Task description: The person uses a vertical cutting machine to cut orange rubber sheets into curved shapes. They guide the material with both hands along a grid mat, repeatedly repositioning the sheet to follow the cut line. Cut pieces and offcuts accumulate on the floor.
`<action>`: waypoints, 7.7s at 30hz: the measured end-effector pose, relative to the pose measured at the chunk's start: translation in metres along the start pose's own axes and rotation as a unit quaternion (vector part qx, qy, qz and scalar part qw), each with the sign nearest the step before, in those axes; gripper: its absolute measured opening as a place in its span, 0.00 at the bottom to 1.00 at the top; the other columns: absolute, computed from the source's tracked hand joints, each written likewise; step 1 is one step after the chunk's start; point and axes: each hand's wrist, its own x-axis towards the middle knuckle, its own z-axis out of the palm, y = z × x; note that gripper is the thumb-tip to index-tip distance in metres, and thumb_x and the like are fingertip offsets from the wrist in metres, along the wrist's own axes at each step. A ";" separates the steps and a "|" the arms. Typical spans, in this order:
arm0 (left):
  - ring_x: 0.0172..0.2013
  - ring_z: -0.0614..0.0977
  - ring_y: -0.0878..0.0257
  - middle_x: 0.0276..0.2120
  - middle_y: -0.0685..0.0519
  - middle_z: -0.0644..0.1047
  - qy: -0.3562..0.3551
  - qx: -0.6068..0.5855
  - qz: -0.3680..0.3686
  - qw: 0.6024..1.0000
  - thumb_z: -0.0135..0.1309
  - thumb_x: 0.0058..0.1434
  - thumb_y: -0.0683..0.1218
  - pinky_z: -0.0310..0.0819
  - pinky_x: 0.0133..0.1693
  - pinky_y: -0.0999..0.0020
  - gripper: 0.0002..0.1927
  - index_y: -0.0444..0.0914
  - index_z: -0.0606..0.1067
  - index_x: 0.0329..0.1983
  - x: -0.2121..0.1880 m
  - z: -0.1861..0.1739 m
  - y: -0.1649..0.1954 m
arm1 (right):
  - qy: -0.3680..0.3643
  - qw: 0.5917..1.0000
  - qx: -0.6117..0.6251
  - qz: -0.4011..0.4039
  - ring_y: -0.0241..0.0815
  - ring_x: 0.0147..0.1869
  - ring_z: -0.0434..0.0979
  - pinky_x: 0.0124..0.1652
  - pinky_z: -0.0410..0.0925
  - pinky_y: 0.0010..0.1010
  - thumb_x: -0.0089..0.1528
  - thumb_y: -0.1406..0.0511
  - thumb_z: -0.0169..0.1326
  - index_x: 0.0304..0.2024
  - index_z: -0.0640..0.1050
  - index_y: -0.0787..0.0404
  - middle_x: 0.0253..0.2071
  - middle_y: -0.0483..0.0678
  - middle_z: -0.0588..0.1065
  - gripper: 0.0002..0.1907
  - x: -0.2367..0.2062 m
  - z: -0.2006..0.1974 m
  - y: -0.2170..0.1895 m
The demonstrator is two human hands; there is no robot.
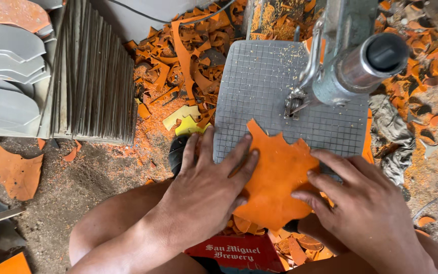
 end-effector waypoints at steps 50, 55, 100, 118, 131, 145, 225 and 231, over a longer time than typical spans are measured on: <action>0.74 0.58 0.48 0.73 0.40 0.59 0.133 -0.040 0.104 0.985 0.51 0.69 0.58 0.40 0.72 0.38 0.32 0.38 0.68 0.71 0.103 0.024 -0.083 | 0.085 0.978 0.182 0.060 0.42 0.41 0.86 0.42 0.76 0.30 0.58 0.65 0.67 0.41 0.85 0.63 0.41 0.51 0.83 0.11 0.064 0.024 0.039; 0.74 0.57 0.49 0.73 0.41 0.60 0.136 -0.039 0.099 0.985 0.51 0.68 0.57 0.42 0.72 0.37 0.31 0.39 0.69 0.71 0.104 0.024 -0.083 | 0.106 0.980 0.160 0.045 0.42 0.43 0.85 0.46 0.76 0.32 0.58 0.66 0.67 0.42 0.84 0.61 0.41 0.50 0.83 0.10 0.065 0.024 0.038; 0.72 0.51 0.30 0.68 0.23 0.52 0.095 -0.075 -0.023 0.992 0.50 0.61 0.68 0.42 0.52 0.08 0.45 0.30 0.62 0.69 0.067 0.027 -0.021 | 0.189 0.972 0.114 0.075 0.47 0.53 0.83 0.53 0.75 0.38 0.62 0.64 0.71 0.47 0.78 0.65 0.45 0.51 0.81 0.17 0.093 0.027 0.075; 0.70 0.53 0.26 0.70 0.28 0.56 0.173 0.000 -0.109 0.979 0.49 0.61 0.71 0.46 0.56 0.11 0.43 0.38 0.67 0.70 0.068 0.045 0.001 | 0.169 0.971 0.118 0.120 0.50 0.48 0.85 0.48 0.76 0.39 0.57 0.69 0.68 0.45 0.79 0.65 0.43 0.54 0.81 0.16 0.097 0.030 0.076; 0.63 0.60 0.32 0.67 0.26 0.55 0.094 0.037 -0.200 0.974 0.42 0.64 0.68 0.62 0.50 0.23 0.43 0.34 0.59 0.71 0.077 0.024 0.021 | 0.185 0.967 0.148 0.094 0.53 0.49 0.82 0.47 0.75 0.41 0.68 0.66 0.59 0.47 0.81 0.61 0.48 0.54 0.79 0.07 0.055 0.015 -0.005; 0.57 0.68 0.43 0.56 0.38 0.66 0.031 -0.066 -0.001 0.997 0.68 0.45 0.65 0.61 0.58 0.44 0.47 0.32 0.71 0.62 0.032 -0.006 -0.026 | 0.042 0.998 -0.029 0.041 0.50 0.70 0.69 0.65 0.62 0.50 0.56 0.61 0.63 0.46 0.86 0.43 0.64 0.33 0.72 0.15 0.016 0.004 0.015; 0.67 0.69 0.50 0.64 0.37 0.70 0.104 -0.025 0.038 0.994 0.61 0.55 0.60 0.54 0.63 0.27 0.38 0.31 0.71 0.61 0.064 0.016 -0.018 | 0.030 0.997 0.039 0.060 0.71 0.75 0.61 0.65 0.63 0.52 0.37 0.44 0.72 0.52 0.81 0.68 0.65 0.73 0.67 0.48 0.039 0.010 0.029; 0.66 0.68 0.50 0.64 0.35 0.68 0.096 -0.012 0.031 0.995 0.61 0.54 0.60 0.54 0.63 0.28 0.39 0.30 0.71 0.61 0.069 0.017 -0.018 | 0.031 0.997 0.045 0.048 0.61 0.70 0.70 0.62 0.67 0.48 0.36 0.48 0.73 0.51 0.81 0.69 0.61 0.63 0.74 0.46 0.047 0.006 0.031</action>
